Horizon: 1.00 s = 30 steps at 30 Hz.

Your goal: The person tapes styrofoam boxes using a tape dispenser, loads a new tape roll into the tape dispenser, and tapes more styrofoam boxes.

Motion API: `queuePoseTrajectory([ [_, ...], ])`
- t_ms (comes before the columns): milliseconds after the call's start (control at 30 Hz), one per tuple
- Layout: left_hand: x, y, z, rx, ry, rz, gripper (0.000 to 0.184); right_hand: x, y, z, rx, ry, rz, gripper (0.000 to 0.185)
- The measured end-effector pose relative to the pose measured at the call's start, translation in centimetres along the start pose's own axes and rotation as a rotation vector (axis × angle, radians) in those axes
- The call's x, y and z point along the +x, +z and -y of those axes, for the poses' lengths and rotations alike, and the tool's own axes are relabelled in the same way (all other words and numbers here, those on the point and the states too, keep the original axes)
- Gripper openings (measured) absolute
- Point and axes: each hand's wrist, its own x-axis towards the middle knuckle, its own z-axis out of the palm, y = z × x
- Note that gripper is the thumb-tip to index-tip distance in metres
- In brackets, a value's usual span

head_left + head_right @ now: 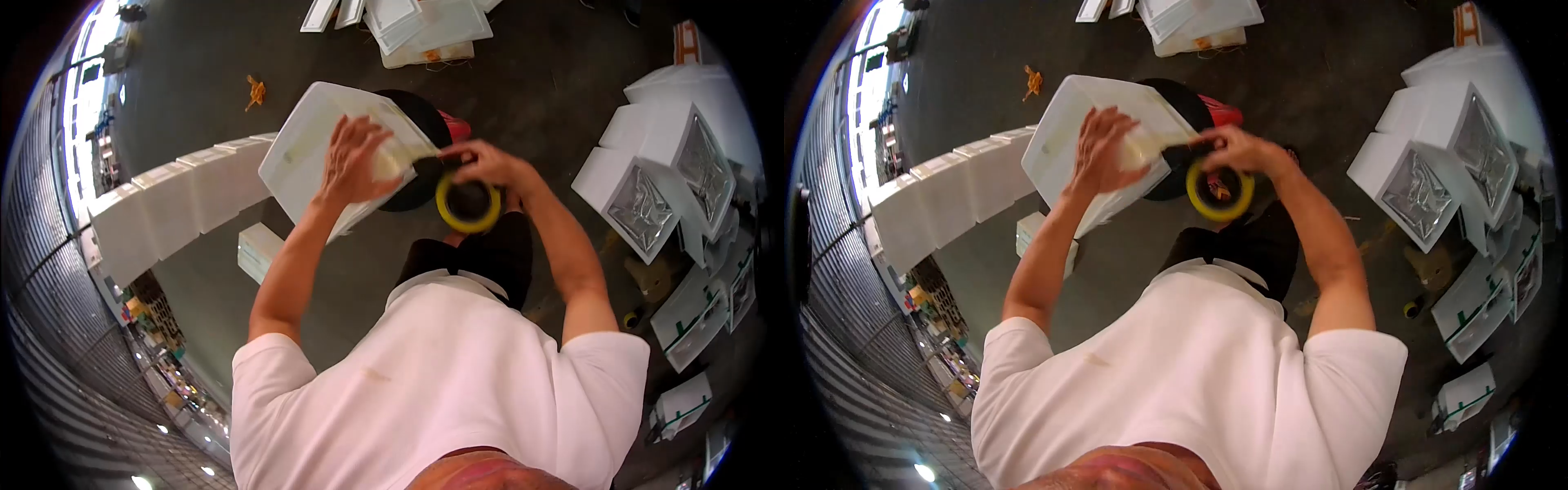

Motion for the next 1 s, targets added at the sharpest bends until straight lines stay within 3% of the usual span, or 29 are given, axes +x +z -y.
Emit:
queuePoseTrajectory([
  [33, 1.1, 0.4, 0.4, 0.028, -0.107, -0.042, 0.06, -1.2, 1.3, -1.1, -0.175, -0.25, -0.11, 0.055],
  [100, 2.6, 1.5, 2.1, 0.047, -0.221, -0.089, 0.056, -1.4, 1.3, -0.3, -0.006, -0.087, -0.169, 0.057],
  [133, 3.6, 2.2, 4.0, 0.07, -0.258, -0.226, 0.051, 0.3, 0.2, 0.0, 0.085, -0.003, -0.202, 0.058],
  [167, 4.4, 2.8, 5.5, 0.091, -0.294, -0.363, 0.046, 2.3, -0.4, 0.9, 0.201, -0.168, -0.291, 0.056],
  [200, 4.8, 2.6, 7.1, 0.054, -0.259, -0.377, 0.035, 4.3, -1.7, 1.9, 0.165, -0.131, -0.232, 0.054],
  [267, 5.3, 0.5, 8.1, -0.035, -0.634, -0.106, 0.032, 6.6, -2.3, 3.5, 0.074, -0.106, -0.204, 0.053],
  [467, 5.7, 0.0, 10.0, -0.006, -0.886, -0.175, 0.033, -2.2, 2.0, 2.2, -0.111, 0.068, -0.039, 0.059],
  [533, 5.2, -0.1, 10.8, -0.001, -0.959, -0.178, 0.033, -4.5, 3.6, 1.2, -0.031, 0.064, 0.001, 0.062],
  [733, 5.5, -0.6, 10.8, 0.043, -1.021, -0.189, 0.038, -2.3, 5.5, 3.7, -0.136, -0.01, -0.021, 0.063],
  [800, 5.0, -0.7, 11.8, 0.087, -1.091, -0.174, 0.042, -2.9, 8.7, 6.6, -0.599, 0.065, 0.25, 0.061],
  [867, 3.3, 0.3, 15.0, 0.18, -1.067, -0.119, 0.047, -3.6, 9.3, 3.0, -0.519, -0.311, 0.163, 0.061],
  [933, 2.0, -0.7, 13.9, 0.03, -1.287, -0.233, 0.05, -4.6, 7.2, 3.2, -0.053, -0.182, -0.19, 0.075],
  [967, 2.2, -0.9, 13.4, 0.016, -1.327, -0.242, 0.05, -4.7, 6.2, 3.5, 0.395, -0.126, -0.377, 0.075],
  [1000, 1.8, -0.9, 13.2, 0.006, -1.325, -0.247, 0.05, -2.6, 6.3, 3.0, 0.385, -0.125, -0.382, 0.075],
])
